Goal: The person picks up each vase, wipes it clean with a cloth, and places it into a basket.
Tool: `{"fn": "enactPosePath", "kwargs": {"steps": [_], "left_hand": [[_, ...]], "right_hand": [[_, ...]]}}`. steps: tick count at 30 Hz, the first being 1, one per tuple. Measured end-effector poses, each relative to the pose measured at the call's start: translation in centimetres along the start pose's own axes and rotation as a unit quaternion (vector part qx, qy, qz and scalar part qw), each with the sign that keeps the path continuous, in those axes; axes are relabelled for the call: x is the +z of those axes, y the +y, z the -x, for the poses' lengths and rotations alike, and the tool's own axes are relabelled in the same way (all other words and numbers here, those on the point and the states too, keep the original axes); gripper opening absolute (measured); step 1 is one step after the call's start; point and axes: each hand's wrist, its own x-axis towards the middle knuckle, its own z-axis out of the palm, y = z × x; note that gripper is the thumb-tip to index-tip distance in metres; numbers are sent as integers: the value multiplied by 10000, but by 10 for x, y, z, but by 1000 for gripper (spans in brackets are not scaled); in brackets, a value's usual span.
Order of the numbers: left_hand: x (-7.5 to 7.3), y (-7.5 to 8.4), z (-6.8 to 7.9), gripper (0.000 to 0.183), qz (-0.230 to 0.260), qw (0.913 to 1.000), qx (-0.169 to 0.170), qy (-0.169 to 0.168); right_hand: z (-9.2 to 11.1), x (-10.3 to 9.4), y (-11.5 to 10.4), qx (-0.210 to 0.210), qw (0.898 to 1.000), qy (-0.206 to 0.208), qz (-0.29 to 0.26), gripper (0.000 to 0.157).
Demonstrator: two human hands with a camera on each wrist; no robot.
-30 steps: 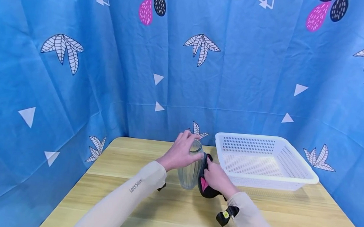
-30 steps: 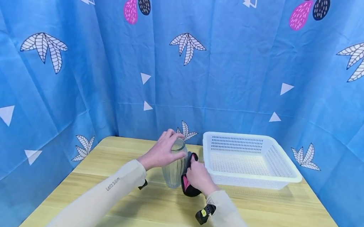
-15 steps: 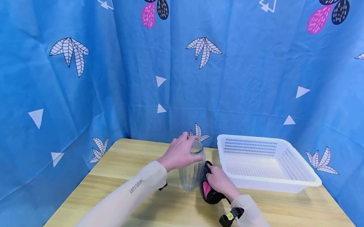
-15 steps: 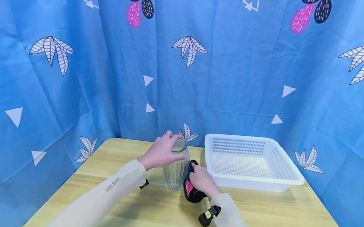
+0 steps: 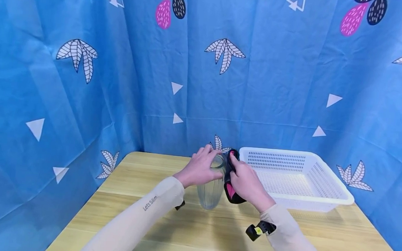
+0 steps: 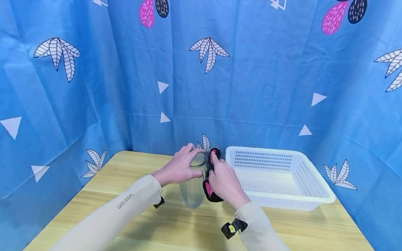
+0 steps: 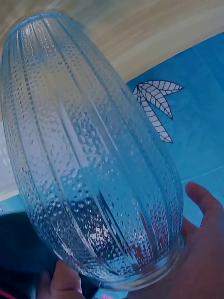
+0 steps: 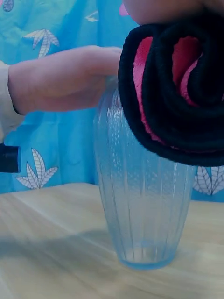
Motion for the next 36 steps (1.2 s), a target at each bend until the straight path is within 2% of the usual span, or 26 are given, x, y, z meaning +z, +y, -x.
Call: {"fn": "enactPosePath", "kwargs": {"steps": [4,10,16,20,24,29,33,36], "left_hand": [[3,0,0,73,-23,9998,82,159],[6,-1,0,75,172,9993,181,276],[7,0,3,87,554,9982,-148,190],[7,0,5,86,549,9978,-273,262],[7,1,7,84,246,9984,-315,407],[4,6,7,81,-44,9987,-275,430],[0,10,6,76,225,9990,-294,238],[-1,9,5,74,438,9986,-296,88]], "right_hand": [[1,8,2,-2,9998,2,174,62],[5,39,25,420,9978,-510,-83,58],[20,72,45,522,9899,-1317,0,52],[24,82,48,540,9885,-1411,-56,48],[23,75,46,647,9892,-1272,-323,49],[18,51,39,747,9896,-1091,-574,53],[12,31,32,666,9917,-892,-647,55],[9,19,25,522,9953,-644,-505,56]]}}
